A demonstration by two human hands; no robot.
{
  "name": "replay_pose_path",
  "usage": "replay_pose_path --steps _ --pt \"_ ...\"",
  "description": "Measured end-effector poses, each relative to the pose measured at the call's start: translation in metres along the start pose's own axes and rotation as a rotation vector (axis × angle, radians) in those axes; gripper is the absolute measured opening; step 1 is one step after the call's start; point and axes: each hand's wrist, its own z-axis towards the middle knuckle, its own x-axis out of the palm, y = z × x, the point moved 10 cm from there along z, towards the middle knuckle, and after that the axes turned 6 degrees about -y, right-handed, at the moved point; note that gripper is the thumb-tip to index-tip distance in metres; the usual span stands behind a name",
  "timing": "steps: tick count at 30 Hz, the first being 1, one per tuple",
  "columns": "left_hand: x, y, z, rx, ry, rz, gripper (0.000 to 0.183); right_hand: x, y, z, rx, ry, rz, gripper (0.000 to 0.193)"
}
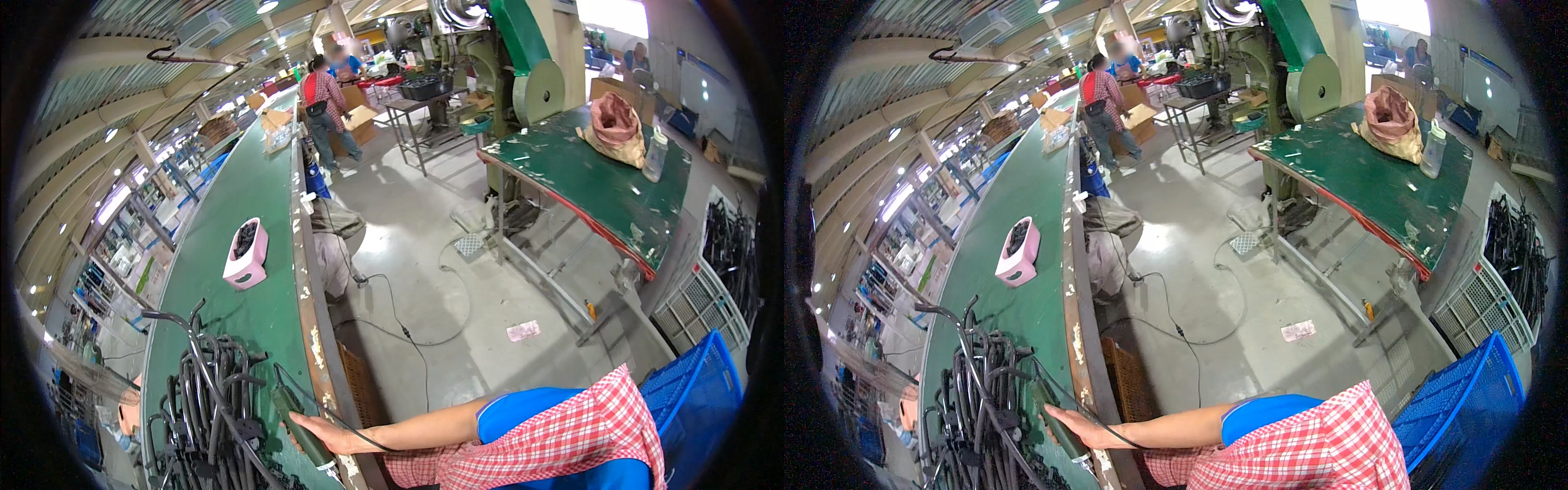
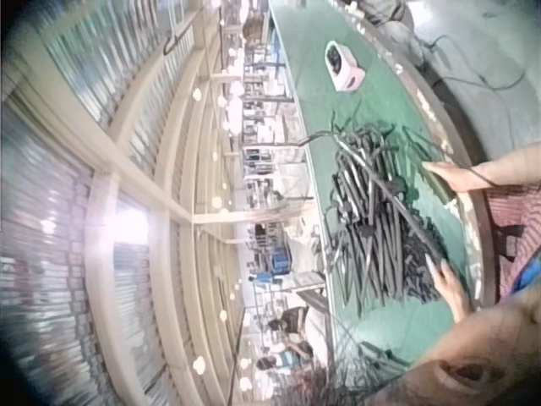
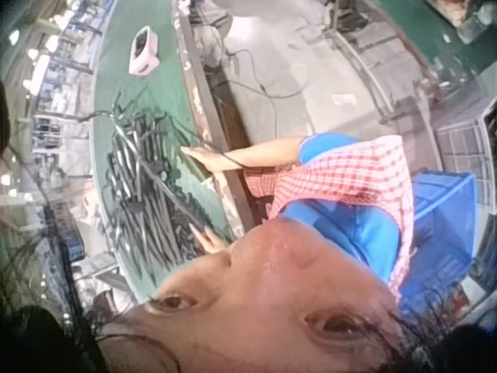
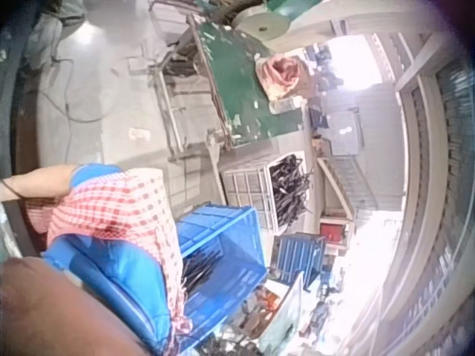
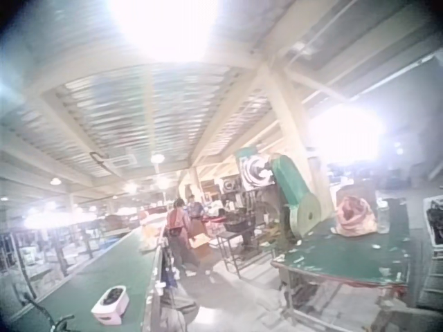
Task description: The person uses a green electric screwdriver to attach small black plastic clips to long curved metal rods on a green workbench. They repeatedly pick up a rod and a clip, align them, and drive a screw to secure the clip, then place the assembled unit aside.
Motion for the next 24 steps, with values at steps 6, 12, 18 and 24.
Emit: replay_pose_path --steps 6,12,18,24 --pt "0.007 -0.020 -0.009 0.074 0.046 0.032 0.051 0.000 -0.002 0.002 -0.004 0.020 -0.015 0.051" --pt "0.017 0.008 -0.010 0.060 0.088 -0.020 0.049 -0.001 -0.001 0.003 0.009 0.024 -0.071 0.053" --pt "0.054 0.004 -0.001 0.098 0.170 -0.066 0.045 -0.026 0.015 0.015 -0.326 -0.048 -0.443 0.059" --pt "0.053 -0.030 0.000 0.176 0.235 -0.057 0.047 0.004 0.006 0.009 -0.112 0.187 -0.356 0.059"
